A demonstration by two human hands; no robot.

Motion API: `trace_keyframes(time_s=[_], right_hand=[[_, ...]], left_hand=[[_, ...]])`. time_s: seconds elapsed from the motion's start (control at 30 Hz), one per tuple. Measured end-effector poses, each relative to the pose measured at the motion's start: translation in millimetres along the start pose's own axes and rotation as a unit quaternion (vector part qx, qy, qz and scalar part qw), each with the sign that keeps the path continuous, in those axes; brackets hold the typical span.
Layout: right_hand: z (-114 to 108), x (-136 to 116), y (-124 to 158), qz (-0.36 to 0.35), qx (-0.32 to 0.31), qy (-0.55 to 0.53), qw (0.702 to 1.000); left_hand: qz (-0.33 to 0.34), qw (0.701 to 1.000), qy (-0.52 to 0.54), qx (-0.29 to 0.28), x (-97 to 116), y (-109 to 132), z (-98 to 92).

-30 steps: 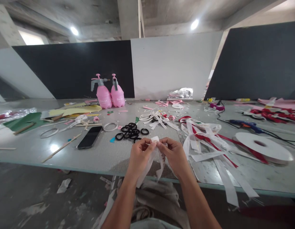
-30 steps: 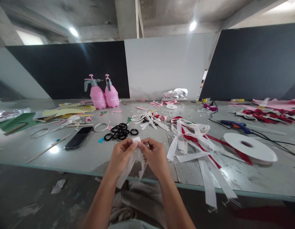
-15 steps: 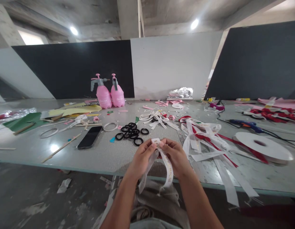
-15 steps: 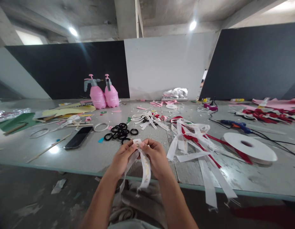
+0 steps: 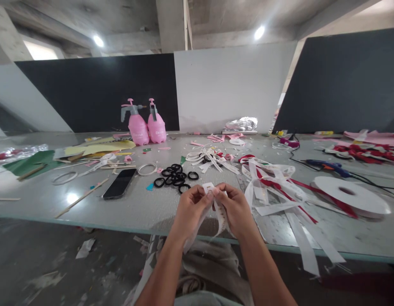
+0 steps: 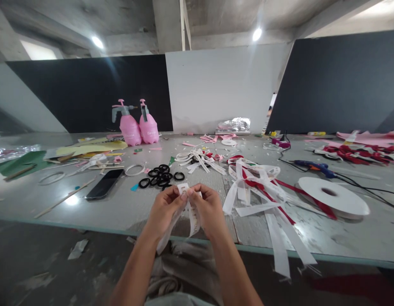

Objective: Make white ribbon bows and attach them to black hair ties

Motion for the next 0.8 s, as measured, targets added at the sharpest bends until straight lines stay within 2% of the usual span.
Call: trace_keyframes(time_s=[0.13,0.23,0.4,0.5,0.67,0.8], right_hand=[[13.1,10.0,3.4,0.062,-0.041,-0.066,0.995],[17.4,17.3,5.6,0.099,-0.047,-0.109,0.988],[17.7,22.7,5.1,0.111,-0.051,-0.13,0.984],[17.9,20.4,2.5,0.095,-0.052,-0.111,0.988],[7.2,2.6,-1.5,0.02,0.004,-0.035,0.999],[3.1,5.3,-2.0,0.032,0.004,0.017,0.999]], left_hand=[[-0.049,0.997,0.055,-0.035,-5.5,0.7,8.4],[-0.074,0.991,0.095,-0.054,-8.4,0.0,11.9],[-0.085,0.986,0.13,-0.065,-12.2,-2.4,13.9],[-0.077,0.987,0.132,-0.054,-11.5,-2.6,14.2],[-0.019,0.998,0.051,-0.007,-0.5,-3.6,6.5],[-0.003,0.999,0.014,0.049,-2.6,-5.2,-8.1]])
Point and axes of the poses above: each hand's wrist, its own y-axis away from the middle knuckle, its own z-axis out of the palm, x = y × z, the point moved 10 cm from there along -y, towards the middle knuckle, and after that the axes turned 12 degrees about -y, right-handed, at the moved point
